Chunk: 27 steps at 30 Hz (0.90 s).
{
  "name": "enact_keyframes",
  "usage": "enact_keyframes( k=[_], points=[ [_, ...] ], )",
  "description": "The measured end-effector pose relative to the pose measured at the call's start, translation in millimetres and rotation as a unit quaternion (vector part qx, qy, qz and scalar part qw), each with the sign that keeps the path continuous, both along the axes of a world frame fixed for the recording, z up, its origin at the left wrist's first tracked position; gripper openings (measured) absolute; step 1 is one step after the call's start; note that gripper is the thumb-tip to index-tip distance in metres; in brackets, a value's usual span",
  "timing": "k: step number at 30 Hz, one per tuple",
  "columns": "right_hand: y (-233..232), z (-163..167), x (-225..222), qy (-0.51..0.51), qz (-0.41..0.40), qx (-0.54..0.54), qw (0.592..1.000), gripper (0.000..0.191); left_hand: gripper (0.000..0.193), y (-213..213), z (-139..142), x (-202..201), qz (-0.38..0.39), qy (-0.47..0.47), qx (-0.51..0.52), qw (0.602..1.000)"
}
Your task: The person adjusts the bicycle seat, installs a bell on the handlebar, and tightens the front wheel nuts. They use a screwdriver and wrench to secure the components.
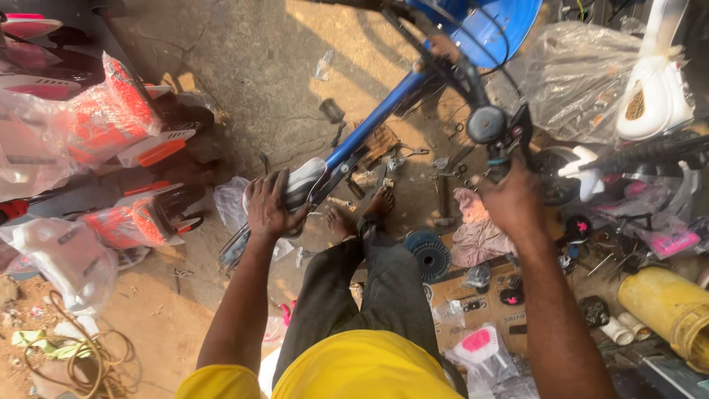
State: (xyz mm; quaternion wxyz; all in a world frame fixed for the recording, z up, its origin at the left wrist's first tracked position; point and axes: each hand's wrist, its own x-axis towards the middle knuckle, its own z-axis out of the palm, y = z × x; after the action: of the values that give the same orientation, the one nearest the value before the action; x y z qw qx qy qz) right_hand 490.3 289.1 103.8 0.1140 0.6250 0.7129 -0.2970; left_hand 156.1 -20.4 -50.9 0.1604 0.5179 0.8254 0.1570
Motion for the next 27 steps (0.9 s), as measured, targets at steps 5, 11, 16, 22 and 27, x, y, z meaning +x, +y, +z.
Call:
enact_keyframes(
  k=[5,11,16,22,27],
  points=[
    [-73,5,-38,0.046,-0.018,0.0,0.999,0.04,0.094,-58,13,-20,0.096,0.015,-0.05,0.994],
    [-104,-4,-73,0.109,0.038,0.001,0.993,0.044,0.1,-106,-8,-34,0.206,0.033,-0.081,0.975],
    [-60,23,-91,0.023,0.154,0.028,0.987,0.043,0.102,-123,-18,-32,0.258,0.044,-0.071,0.963],
    [7,33,-111,-0.1,0.256,0.114,0.955,0.046,0.101,-112,-18,-34,0.304,0.035,-0.065,0.95],
    [50,44,-120,-0.075,0.361,0.182,0.912,0.055,0.102,-115,-20,-15,0.35,0.047,-0.03,0.935]
  ],
)
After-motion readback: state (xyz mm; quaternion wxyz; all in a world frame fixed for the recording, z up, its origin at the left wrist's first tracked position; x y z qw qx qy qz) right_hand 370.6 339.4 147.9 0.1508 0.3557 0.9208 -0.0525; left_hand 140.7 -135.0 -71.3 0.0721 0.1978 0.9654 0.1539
